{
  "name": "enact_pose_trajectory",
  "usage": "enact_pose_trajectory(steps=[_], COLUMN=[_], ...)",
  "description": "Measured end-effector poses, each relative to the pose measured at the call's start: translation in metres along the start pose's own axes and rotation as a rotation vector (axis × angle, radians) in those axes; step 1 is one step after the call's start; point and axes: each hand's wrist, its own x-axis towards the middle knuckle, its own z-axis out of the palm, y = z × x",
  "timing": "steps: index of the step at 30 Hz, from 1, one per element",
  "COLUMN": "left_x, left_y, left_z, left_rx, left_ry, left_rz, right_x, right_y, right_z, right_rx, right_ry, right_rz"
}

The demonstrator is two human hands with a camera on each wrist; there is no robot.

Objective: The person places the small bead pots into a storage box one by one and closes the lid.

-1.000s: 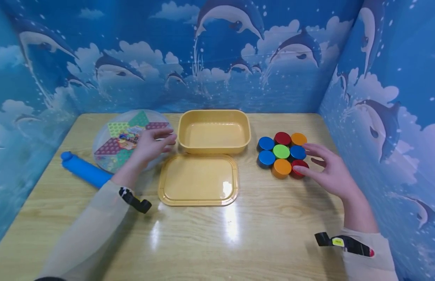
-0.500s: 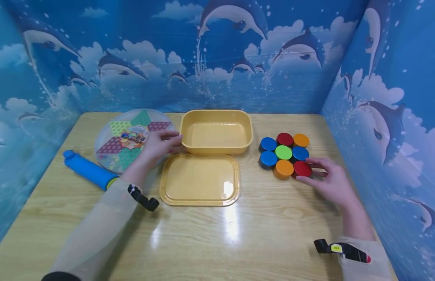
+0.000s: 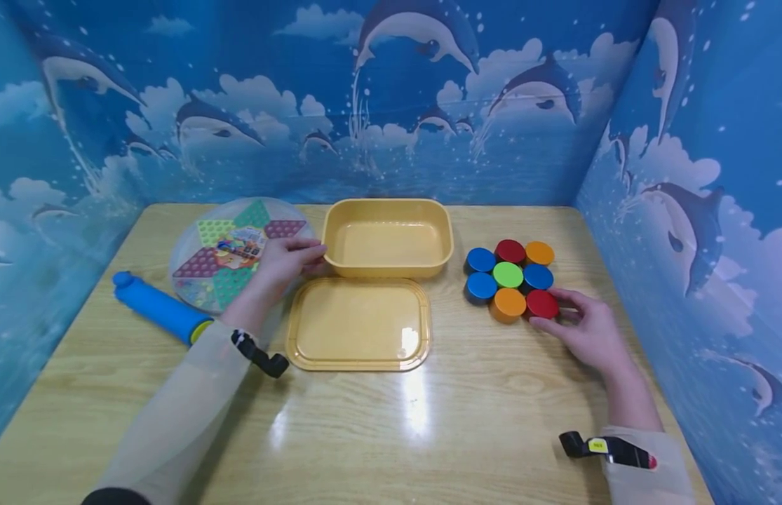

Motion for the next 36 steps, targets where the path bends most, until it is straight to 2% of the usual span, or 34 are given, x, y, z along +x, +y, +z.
enact_pose_trajectory(steps=[9, 18, 26, 36], left_x=[0.001, 0.002, 0.002, 0.003], left_y=[-0.001, 0.000, 0.001, 0.000], left_z=[0.000, 0.000, -0.001, 0.000], left_rx=[-0.002, -0.009, 0.006, 0.000], left_ry=[0.015, 0.022, 0.025, 0.024], left_rz=[-0.005, -0.020, -0.036, -0.038], right_x=[-0.006, -0.006, 0.002, 0.020], right_y=[-0.003, -0.008, -0.036, -0.070], right_z=[-0.005, -0.017, -0.021, -0.018], right_rx=[0.003, 0.077, 0.072, 0.063], right_ry=[0.028, 0.070, 0.057, 0.037], right_rz=[0.042, -0.031, -0.038, -0.128])
